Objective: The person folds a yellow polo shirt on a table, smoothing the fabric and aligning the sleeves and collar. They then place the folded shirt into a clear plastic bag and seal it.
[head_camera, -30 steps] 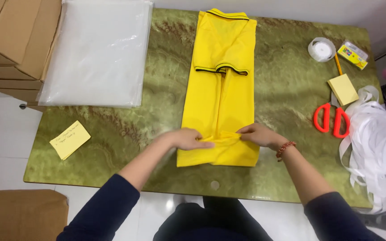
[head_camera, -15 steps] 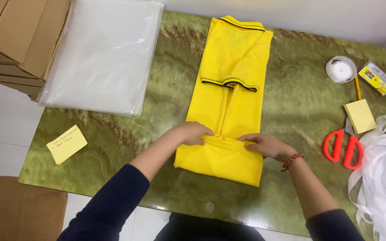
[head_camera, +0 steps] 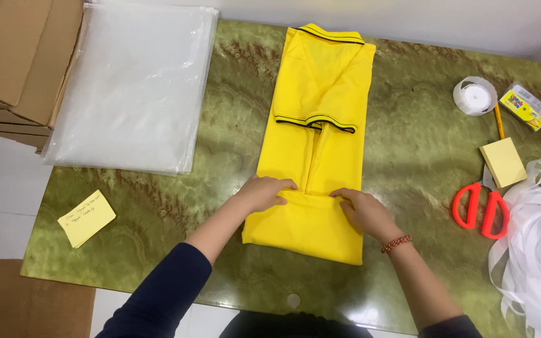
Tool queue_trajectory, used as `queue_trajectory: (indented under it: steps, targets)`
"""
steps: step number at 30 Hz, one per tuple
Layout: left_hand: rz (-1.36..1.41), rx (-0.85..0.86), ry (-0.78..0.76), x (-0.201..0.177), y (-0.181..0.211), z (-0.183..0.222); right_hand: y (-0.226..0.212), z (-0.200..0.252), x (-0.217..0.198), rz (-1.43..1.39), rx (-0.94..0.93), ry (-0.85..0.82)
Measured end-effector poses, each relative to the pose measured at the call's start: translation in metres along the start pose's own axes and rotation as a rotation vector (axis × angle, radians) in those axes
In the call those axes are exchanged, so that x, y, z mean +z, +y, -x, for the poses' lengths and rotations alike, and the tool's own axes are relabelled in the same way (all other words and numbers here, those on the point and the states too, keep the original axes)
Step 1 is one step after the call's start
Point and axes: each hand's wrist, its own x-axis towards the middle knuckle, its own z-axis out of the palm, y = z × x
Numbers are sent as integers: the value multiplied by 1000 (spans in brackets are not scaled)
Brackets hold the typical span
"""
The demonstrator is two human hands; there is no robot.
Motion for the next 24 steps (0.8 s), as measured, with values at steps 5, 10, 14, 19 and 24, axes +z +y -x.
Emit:
queue_trajectory:
  steps: [5, 10, 14, 19, 24]
  targets:
    - [-121, 25, 184, 25, -21, -20, 45, -25, 30, -69, -46, 185]
    - [-110, -21, 603, 34, -1, 33, 42, 16, 42, -313, -19, 455]
    - [528, -322, 669, 72, -18, 76, 70, 44, 75, -557, 165, 602]
    - [789, -407, 671, 135, -50, 96, 67, 82, 105, -883, 280, 507]
    - [908, -285, 653, 141, -48, 96, 58, 99, 120, -882, 266, 484]
